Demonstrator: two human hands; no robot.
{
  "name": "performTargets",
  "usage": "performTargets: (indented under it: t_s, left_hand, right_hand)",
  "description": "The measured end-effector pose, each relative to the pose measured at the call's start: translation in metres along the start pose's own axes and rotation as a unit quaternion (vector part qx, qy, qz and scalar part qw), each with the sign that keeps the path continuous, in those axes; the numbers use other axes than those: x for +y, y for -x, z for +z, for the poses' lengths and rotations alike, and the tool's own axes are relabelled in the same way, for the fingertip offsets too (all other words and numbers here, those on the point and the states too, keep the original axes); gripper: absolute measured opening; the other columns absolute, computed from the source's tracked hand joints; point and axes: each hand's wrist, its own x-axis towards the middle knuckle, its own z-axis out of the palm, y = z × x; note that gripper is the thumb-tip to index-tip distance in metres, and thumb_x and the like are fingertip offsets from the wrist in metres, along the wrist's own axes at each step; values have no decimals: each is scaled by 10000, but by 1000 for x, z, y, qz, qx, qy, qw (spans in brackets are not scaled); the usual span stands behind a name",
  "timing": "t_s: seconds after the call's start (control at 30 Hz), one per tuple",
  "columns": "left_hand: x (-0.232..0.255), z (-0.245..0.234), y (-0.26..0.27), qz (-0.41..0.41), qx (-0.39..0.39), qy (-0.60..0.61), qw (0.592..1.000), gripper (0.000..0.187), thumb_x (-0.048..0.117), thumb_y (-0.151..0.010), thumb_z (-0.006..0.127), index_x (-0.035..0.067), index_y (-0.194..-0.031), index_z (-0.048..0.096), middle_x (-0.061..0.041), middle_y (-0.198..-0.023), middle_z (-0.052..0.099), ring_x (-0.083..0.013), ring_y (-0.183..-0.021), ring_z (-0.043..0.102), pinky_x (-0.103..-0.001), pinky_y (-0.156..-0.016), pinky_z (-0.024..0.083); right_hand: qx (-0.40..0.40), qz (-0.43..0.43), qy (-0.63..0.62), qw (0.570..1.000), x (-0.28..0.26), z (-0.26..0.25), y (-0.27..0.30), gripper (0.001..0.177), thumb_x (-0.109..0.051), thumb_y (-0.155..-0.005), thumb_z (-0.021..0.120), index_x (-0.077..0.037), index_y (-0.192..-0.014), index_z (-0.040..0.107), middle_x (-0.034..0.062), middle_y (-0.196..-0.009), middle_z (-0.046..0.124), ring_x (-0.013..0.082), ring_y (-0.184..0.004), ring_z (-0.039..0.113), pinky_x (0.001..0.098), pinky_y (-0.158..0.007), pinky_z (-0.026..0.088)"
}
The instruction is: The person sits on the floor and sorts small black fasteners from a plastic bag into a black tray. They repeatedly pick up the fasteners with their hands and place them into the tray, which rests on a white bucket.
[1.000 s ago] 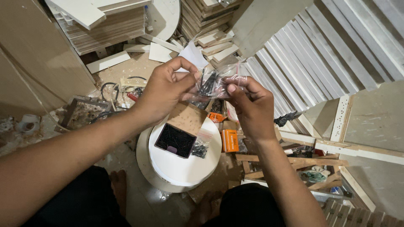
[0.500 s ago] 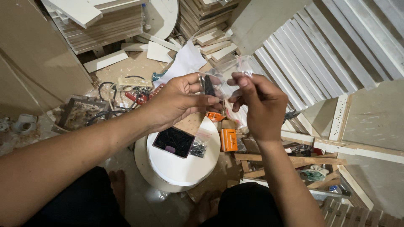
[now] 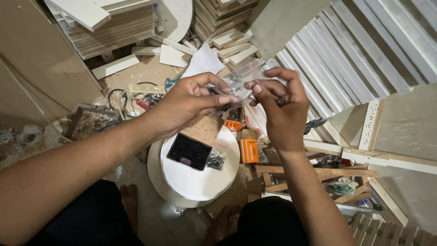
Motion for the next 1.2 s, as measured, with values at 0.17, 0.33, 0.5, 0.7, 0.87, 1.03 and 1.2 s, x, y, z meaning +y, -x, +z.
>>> performTargets:
  t_s: [0.17,0.33,0.5,0.7,0.87,1.03,1.2]
  left_hand:
    - [15,5,0,32,-25,-81,996,276,157,-1000,763,11,-1221,685,-177,-1081,793,-89,-734,665,-251,-686,569]
    - [14,-1,-3,133,-25,-190,972,140,155,-1080,716,30,-1140,734,-158,-1019,805,-147,-831,767,-289,-772,616]
    - [28,8,6,164,1,-266,950,93,133,-1093,707,77,-1094,781,-67,-906,800,-86,-949,719,-309,-913,602]
    - [22,3,4,164,33,-264,950,90,133,-1080,735,84,-1086,811,-71,-915,786,-77,-941,635,-280,-875,567]
    - [13,2,1,139,30,-222,965,133,110,-1022,794,64,-1146,794,-68,-973,799,-92,-918,702,-295,-880,605]
    - [25,8,4,141,47,-249,957,78,59,-987,816,87,-1060,823,-15,-836,761,-76,-880,652,-269,-858,557]
    - [28,7,3,147,47,-285,946,90,33,-960,824,99,-1018,840,-6,-764,688,-79,-834,610,-251,-815,520]
  right_hand:
    - [-22,18,18,999,-7,1,1,399,-16,-1057,733,29,-1389,515,251,-1048,795,207,-879,732,286,-798,600]
    - [-76,79,39,993,-6,3,4,444,-76,-994,811,11,-1379,608,185,-1014,825,142,-889,727,251,-813,604]
    - [-104,72,62,990,-2,4,3,348,-95,-973,843,-10,-1292,730,166,-1015,838,104,-875,712,227,-792,598]
    - [-73,81,58,992,30,3,5,134,-164,-1010,828,-60,-1094,819,77,-888,808,69,-798,649,218,-706,543]
    - [-69,80,54,993,24,6,4,112,-151,-974,871,-58,-1020,829,56,-774,754,50,-710,570,199,-658,475]
    - [-67,97,46,992,22,8,2,124,-161,-960,885,-68,-1030,842,39,-799,769,31,-742,563,185,-678,469]
    - [-92,83,42,991,30,12,6,181,-152,-963,889,-63,-1104,819,20,-821,717,47,-764,588,203,-713,517]
